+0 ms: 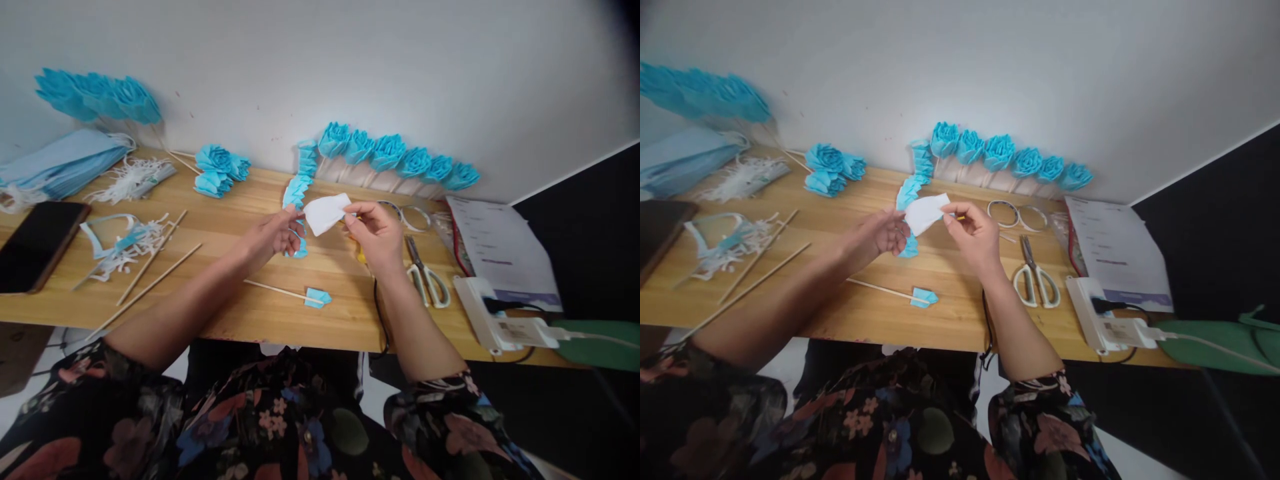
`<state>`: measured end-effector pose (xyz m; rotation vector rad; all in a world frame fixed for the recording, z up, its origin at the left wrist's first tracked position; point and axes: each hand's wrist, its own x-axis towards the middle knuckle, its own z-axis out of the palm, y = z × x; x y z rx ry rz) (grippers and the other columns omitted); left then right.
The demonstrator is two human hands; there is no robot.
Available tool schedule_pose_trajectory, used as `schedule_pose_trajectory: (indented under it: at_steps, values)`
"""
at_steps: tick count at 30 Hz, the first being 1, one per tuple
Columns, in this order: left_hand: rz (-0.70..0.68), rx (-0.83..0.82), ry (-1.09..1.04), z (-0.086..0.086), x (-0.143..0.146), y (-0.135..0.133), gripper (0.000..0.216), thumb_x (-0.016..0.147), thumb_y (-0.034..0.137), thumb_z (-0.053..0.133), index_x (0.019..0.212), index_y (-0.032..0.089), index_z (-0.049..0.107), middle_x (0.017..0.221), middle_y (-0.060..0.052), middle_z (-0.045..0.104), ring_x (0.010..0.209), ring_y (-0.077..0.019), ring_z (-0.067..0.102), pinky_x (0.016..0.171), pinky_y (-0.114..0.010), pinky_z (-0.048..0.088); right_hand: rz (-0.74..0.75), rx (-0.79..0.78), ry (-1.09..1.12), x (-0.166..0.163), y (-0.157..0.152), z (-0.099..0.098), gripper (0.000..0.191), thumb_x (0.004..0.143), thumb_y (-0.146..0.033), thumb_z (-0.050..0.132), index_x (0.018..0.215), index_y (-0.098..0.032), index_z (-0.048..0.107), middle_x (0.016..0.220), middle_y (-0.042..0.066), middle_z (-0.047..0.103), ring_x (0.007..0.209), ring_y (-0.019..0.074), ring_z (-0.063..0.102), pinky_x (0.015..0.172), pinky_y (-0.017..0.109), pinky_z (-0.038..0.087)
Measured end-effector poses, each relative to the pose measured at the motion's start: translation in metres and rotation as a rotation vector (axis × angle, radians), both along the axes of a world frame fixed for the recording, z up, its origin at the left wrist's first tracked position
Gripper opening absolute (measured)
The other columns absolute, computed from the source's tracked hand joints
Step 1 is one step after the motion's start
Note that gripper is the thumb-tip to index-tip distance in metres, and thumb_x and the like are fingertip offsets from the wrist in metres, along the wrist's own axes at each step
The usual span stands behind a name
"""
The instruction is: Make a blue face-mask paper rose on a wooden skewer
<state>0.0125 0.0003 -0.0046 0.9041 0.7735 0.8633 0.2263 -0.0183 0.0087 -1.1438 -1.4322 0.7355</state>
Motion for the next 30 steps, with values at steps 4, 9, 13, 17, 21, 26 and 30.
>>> schedule_pose_trajectory:
  at_steps: [4,9,13,17,21,26,30]
  values:
    - [-0.212,-0.047,-0.043,-0.002,0.004,-0.007,0.051,0.080,0.060,0.077,0.093,0.012,0.063,0.075,-0.004,0.066,0.054,-0.0118,0.061,0.046,-0.022,0.047,0.007,0.043,-0.016,-0.003,-0.002,0.000,0.013,0.082,-0.029,0.070,0.094,-0.024,0.073,0.087,0.000,0.073,0.064,0.0110,0.058,0.061,0.027,0.048]
    - [-0.037,-0.012,0.013,0.003,0.005,-0.010,0.036,0.077,0.040,0.083,0.074,0.012,0.060,0.065,-0.002,0.064,0.048,-0.0080,0.056,0.042,-0.019,0.040,0.059,0.086,-0.110,-0.009,-0.005,0.000,0.013,0.082,-0.027,0.069,0.094,-0.024,0.073,0.094,0.001,0.075,0.075,0.0139,0.065,0.069,0.029,0.052]
    - [0.118,0.007,0.049,0.005,0.004,-0.009,0.030,0.074,0.029,0.082,0.065,0.014,0.058,0.056,0.001,0.061,0.042,-0.0066,0.052,0.038,-0.018,0.035,0.064,0.075,-0.135,-0.011,-0.007,0.002,0.007,0.083,-0.027,0.069,0.088,-0.024,0.073,0.092,0.002,0.075,0.080,0.0163,0.066,0.074,0.031,0.053]
    - [0.188,0.047,0.102,0.006,0.003,-0.009,0.029,0.075,0.026,0.081,0.062,0.015,0.058,0.052,0.002,0.058,0.040,-0.0056,0.049,0.037,-0.018,0.033,0.021,0.023,-0.147,-0.011,-0.007,0.001,0.009,0.083,-0.031,0.068,0.087,-0.024,0.072,0.088,0.002,0.073,0.074,0.0156,0.063,0.071,0.031,0.052]
    - [0.211,0.008,0.079,0.009,0.001,-0.008,0.016,0.082,0.025,0.074,0.073,0.013,0.066,0.055,0.002,0.060,0.040,-0.0064,0.050,0.037,-0.018,0.033,-0.018,-0.042,-0.043,-0.007,-0.002,-0.001,0.017,0.082,-0.038,0.069,0.091,-0.024,0.069,0.080,0.001,0.067,0.068,0.0142,0.059,0.064,0.030,0.048]
    - [-0.037,-0.074,0.103,0.007,0.009,-0.016,0.021,0.082,0.020,0.077,0.099,0.010,0.072,0.063,0.000,0.065,0.047,-0.0078,0.056,0.043,-0.019,0.039,-0.015,-0.083,0.099,-0.009,0.000,-0.004,0.021,0.080,-0.040,0.071,0.093,-0.024,0.067,0.082,0.000,0.064,0.069,0.0131,0.058,0.066,0.029,0.052]
    - [-0.085,-0.054,0.049,0.000,0.017,-0.023,0.034,0.080,0.026,0.083,0.107,0.012,0.069,0.065,0.002,0.066,0.050,-0.0078,0.057,0.047,-0.020,0.041,0.044,-0.082,0.131,-0.017,-0.003,-0.007,0.020,0.079,-0.037,0.072,0.095,-0.025,0.068,0.083,-0.001,0.061,0.071,0.0126,0.056,0.069,0.029,0.052]
